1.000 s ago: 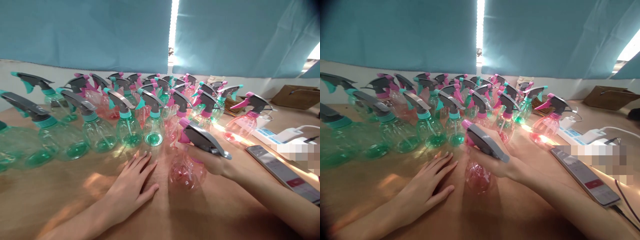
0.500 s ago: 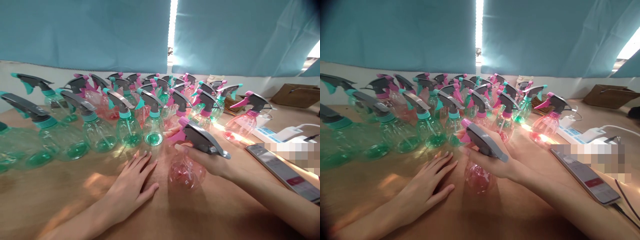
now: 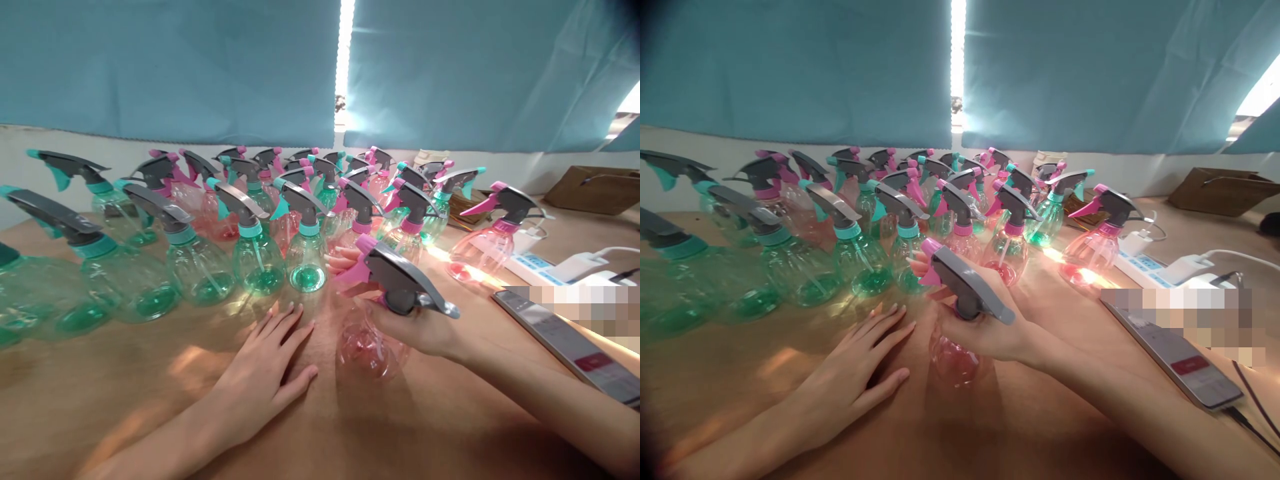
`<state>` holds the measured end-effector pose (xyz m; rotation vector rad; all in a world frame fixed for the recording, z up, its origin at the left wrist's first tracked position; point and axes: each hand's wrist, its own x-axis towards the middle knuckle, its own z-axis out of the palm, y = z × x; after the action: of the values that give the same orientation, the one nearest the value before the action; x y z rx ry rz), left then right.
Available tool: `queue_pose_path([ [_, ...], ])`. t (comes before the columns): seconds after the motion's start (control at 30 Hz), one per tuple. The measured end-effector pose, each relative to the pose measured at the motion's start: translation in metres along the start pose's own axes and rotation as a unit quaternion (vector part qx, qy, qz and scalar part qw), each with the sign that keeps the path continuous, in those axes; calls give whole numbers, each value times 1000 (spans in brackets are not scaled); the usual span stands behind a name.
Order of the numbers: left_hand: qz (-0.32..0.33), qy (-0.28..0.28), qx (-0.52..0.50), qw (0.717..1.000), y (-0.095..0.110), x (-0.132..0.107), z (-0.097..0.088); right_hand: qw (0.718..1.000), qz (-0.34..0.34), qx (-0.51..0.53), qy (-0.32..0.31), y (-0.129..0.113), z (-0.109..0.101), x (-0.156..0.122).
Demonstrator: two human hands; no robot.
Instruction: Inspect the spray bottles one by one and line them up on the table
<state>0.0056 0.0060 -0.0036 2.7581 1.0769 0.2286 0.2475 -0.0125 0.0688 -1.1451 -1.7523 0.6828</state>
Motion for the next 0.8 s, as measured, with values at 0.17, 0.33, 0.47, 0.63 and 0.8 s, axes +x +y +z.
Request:
queue_pose_path([
  [0.17, 1, 3, 3, 1000, 0, 1, -1, 1000, -9, 5, -9, 3, 0, -2],
  [0.33, 1, 3, 1, 1000, -1, 0, 1, 1000, -7, 5, 9, 6, -1, -4],
  [0.47, -4, 8, -4, 1000, 0, 0, 1, 999, 18, 37, -26, 7, -2, -7],
  [0.63, 4, 9, 0, 1000, 0, 0, 0, 997, 25, 60, -45, 5, -2, -7],
  [0.8, -9, -9, 4, 1000, 1, 0, 0, 998, 28, 47, -34, 3, -1, -5],
])
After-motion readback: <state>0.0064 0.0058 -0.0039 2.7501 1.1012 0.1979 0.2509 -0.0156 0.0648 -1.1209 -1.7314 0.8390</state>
